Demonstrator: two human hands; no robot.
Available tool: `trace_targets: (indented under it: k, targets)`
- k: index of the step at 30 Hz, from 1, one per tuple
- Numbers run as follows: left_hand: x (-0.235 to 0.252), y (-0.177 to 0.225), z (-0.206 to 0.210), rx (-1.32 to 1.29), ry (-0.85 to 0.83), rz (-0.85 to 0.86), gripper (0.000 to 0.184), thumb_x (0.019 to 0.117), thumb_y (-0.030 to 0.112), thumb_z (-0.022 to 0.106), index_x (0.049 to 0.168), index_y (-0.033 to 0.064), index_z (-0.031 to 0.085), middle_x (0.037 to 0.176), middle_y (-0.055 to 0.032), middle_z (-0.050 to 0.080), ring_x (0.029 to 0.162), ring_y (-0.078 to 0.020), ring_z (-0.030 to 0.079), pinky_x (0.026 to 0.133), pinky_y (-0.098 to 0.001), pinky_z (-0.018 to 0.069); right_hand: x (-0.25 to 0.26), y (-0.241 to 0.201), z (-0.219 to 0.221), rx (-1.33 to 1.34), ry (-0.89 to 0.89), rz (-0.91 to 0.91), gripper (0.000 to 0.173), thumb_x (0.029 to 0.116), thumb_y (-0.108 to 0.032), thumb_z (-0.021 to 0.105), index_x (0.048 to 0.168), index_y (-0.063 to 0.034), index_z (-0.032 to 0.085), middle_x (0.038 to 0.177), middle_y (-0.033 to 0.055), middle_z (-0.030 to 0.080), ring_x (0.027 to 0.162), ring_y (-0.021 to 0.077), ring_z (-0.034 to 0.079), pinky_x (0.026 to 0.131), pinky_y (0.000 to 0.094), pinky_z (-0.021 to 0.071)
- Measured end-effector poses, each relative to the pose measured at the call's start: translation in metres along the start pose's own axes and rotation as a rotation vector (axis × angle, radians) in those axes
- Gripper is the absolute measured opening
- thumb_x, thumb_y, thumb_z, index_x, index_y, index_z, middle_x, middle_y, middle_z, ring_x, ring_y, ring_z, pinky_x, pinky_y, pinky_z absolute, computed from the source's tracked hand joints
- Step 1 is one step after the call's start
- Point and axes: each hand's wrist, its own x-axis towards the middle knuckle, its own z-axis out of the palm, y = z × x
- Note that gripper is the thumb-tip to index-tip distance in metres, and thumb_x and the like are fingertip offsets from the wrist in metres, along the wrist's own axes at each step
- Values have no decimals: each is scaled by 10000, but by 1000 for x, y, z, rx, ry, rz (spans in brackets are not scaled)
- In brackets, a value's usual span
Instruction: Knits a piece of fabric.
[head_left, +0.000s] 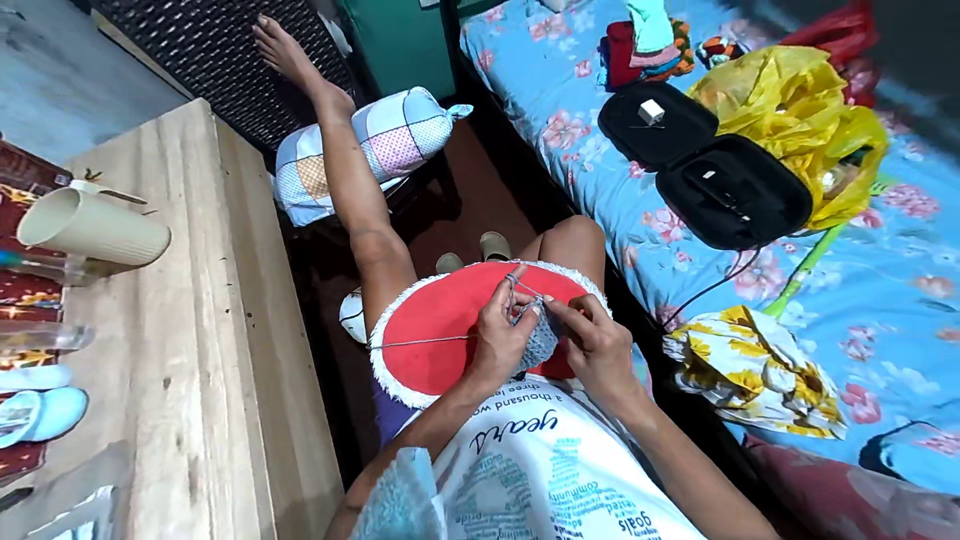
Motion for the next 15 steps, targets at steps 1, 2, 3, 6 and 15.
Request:
trace_targets:
  k: [1, 2, 3, 6, 15]
  targets:
    - [0, 2, -4, -7, -9, -11, 546, 892, -28, 609, 1421, -86, 489, 941, -54, 706, 822, -62, 653, 766, -212, 539, 1, -1, -2, -16, -14, -14, 393, 849, 2, 605, 1182, -115, 779, 915, 158, 666, 623, 229, 631, 482, 357, 502]
    - [-1, 3, -7, -11, -18, -19, 554, 894, -26, 609, 1431, -81, 481, 940, -53, 704, 813, -64, 652, 763, -212, 542, 1, -2, -3, -41, -21, -31, 391, 853, -9, 601, 1175, -133, 785, 902, 149, 664, 606, 221, 620, 469, 352, 488]
    - [-1, 4, -10, -8, -24, -31, 561, 895, -20, 616, 1438, -70, 481, 935, -49, 703, 799, -60, 647, 752, -208, 538, 1, -2, -3, -68, -28, -48, 389, 858, -14, 593, 1168, -145, 789, 885, 144, 658, 592, 217, 606, 461, 349, 470]
    - [-1, -2, -13, 49, -50, -78, 566, 888, 8, 642, 1437, -37, 511, 922, -34, 691, 765, -50, 624, 726, -199, 522, -2, 1, -5, -135, -68, -83, 414, 834, -7, 582, 1150, -164, 798, 863, 143, 654, 594, 238, 602, 459, 363, 460]
    - [10, -26, -6, 86, -205, -346, 546, 909, -2, 668, 1436, 42, 531, 885, -23, 696, 740, -56, 626, 737, -231, 525, -14, 28, -13, 128, -363, 248, 387, 913, -26, 570, 1214, -163, 771, 942, 99, 668, 778, 185, 646, 678, 394, 548]
